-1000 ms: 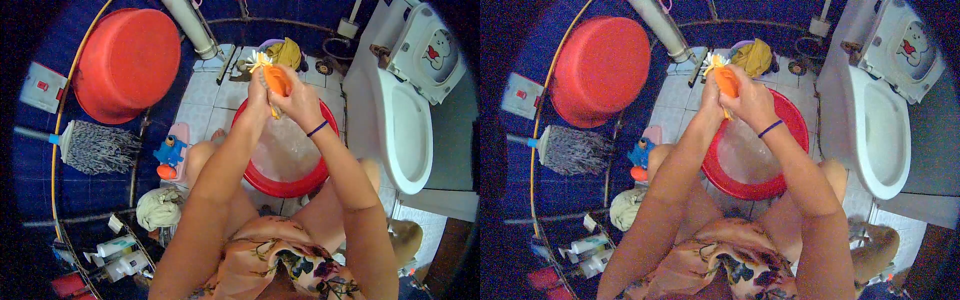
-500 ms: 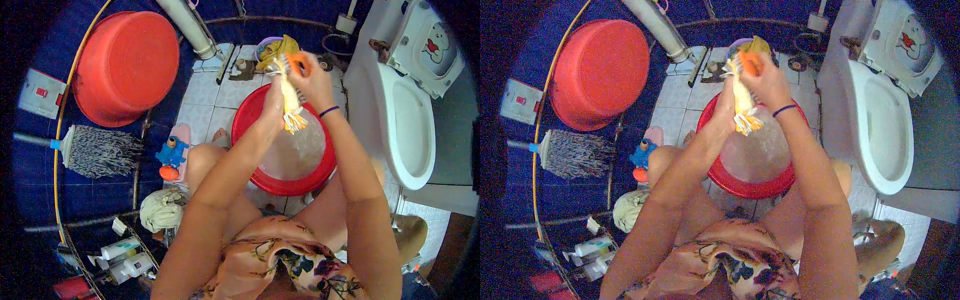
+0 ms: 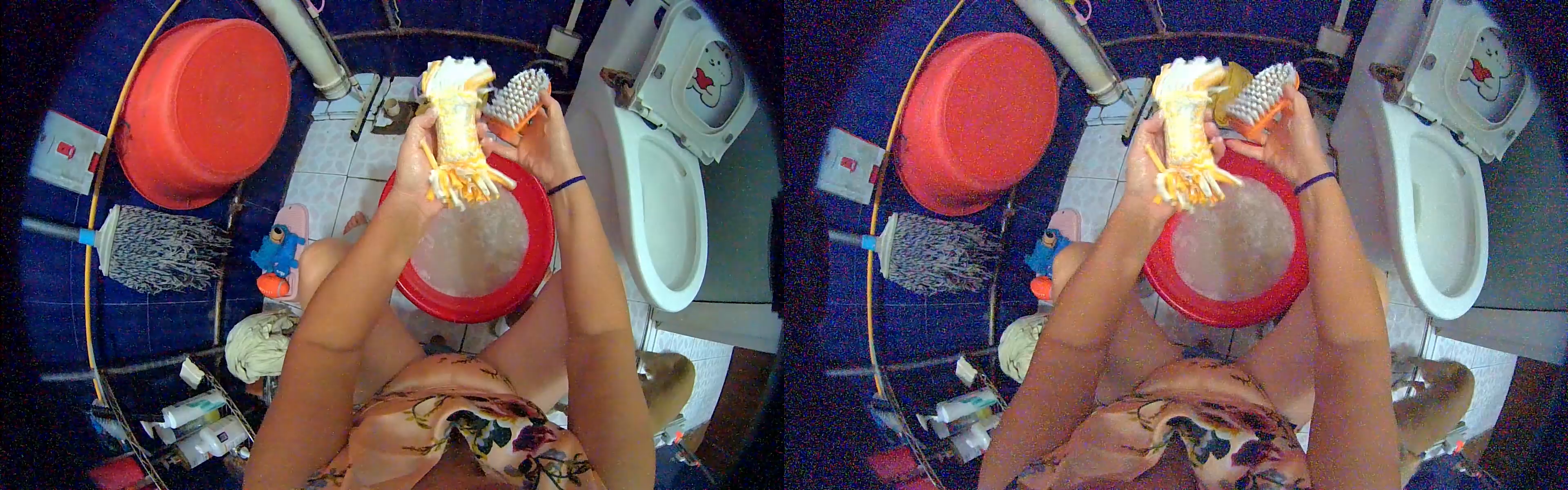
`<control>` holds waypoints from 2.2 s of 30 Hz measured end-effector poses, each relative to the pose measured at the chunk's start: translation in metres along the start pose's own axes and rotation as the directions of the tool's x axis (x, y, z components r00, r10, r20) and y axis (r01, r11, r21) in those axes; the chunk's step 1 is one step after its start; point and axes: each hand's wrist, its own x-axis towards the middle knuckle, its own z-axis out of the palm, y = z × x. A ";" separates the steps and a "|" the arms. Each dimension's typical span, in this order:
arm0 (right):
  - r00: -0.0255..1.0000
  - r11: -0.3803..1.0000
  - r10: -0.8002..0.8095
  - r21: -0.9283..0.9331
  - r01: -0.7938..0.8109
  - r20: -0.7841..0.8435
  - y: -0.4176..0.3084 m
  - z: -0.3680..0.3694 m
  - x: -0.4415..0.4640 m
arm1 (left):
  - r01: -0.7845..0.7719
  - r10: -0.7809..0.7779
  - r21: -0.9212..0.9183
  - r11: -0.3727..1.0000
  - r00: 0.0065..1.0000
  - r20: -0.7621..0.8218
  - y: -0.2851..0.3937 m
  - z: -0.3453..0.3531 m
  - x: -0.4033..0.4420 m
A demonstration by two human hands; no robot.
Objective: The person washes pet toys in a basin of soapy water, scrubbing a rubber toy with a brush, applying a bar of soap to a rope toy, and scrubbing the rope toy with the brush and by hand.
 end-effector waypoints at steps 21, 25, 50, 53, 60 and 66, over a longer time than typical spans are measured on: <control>0.782 0.278 -0.524 -0.801 0.530 0.336 0.045 0.031 -0.032 | -0.137 0.211 0.375 0.917 0.964 -0.163 -0.005 0.004 0.010; 0.738 0.133 -0.524 -0.814 0.565 0.426 0.046 0.044 -0.051 | -0.119 0.206 0.354 0.928 0.954 -0.219 0.000 0.017 0.007; 0.737 -0.274 -0.465 -0.872 0.407 0.490 0.051 0.033 -0.009 | -0.099 0.253 0.465 0.880 0.926 -0.281 -0.022 -0.031 0.029; 0.733 -0.218 -0.531 -0.904 0.367 0.425 0.038 0.025 -0.001 | -0.030 0.168 0.449 0.893 0.948 -0.272 -0.036 -0.044 0.036; 0.775 -0.285 -0.443 -0.891 0.354 0.450 0.046 0.033 -0.014 | -0.090 0.184 0.416 0.905 0.964 -0.193 -0.020 -0.055 0.042; 0.781 -0.238 -0.468 -0.910 0.340 0.414 0.050 0.031 -0.018 | -0.027 0.115 0.399 0.917 0.973 -0.198 -0.019 -0.059 0.047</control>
